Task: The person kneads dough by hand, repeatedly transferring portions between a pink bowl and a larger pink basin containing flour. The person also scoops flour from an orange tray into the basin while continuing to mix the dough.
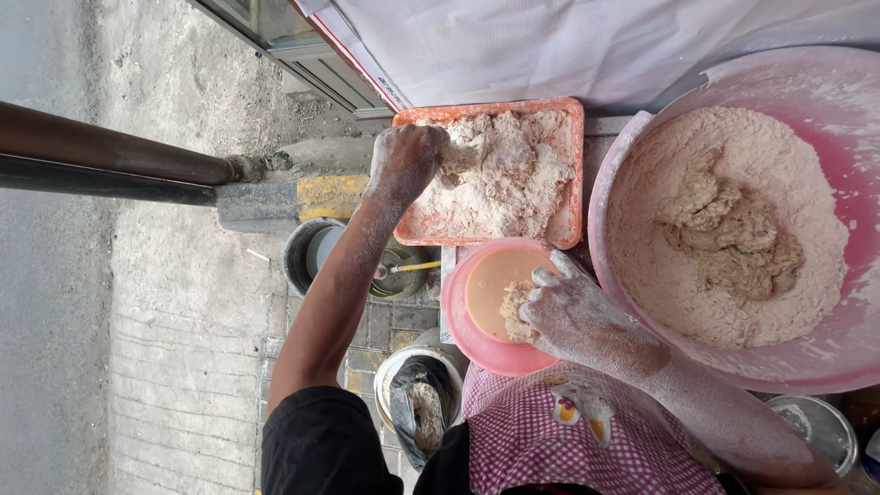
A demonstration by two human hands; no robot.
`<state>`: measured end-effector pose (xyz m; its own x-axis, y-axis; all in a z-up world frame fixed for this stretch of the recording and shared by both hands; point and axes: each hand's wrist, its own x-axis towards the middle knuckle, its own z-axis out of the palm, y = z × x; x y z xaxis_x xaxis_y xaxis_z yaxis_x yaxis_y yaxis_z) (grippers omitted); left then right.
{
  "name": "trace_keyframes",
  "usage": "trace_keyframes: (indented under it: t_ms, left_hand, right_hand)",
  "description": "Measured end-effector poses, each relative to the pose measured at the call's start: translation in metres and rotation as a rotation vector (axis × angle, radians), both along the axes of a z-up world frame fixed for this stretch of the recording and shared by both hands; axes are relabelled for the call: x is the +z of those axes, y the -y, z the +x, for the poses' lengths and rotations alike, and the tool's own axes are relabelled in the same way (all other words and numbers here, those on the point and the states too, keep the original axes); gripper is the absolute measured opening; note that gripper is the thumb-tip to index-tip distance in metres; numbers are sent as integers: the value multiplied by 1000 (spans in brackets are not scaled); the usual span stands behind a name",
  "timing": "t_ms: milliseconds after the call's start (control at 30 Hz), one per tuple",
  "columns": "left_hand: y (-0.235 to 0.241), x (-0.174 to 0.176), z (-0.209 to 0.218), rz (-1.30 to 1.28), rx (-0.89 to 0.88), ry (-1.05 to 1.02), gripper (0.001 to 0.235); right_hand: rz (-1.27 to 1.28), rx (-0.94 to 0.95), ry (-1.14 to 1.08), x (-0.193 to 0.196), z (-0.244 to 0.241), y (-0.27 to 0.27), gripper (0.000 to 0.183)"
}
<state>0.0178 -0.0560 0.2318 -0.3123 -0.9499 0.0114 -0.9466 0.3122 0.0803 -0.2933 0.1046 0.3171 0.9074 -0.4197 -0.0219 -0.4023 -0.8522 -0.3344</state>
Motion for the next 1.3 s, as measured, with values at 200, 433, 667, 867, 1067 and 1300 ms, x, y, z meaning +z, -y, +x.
trace_keyframes:
  t_ms: [200,433,667,867,1067,1300]
  left_hand:
    - [-23,6,-14,-119,-103,80,8]
    - [-40,62,-21,-137,-165,110,12]
    - [-90,135,-40,-81,-164,29,13]
    - [-153,166,-62,-77,-228,-61,29]
    - [-185,103,-87,25,-287,-105,13]
    - [-209,5,-116,102,-67,-342,19]
  right_hand:
    - [9,18,-84,18,1,-10,22]
    - [29,-49,-231,42,3,-7,22]
    - [48,-124,-374,71,6,-15,31]
    - [30,-138,-566,89,1,-16,35]
    - [53,-120,-426,93,-12,-19,38]
    - [-25,20,-355,86,-24,-20,36]
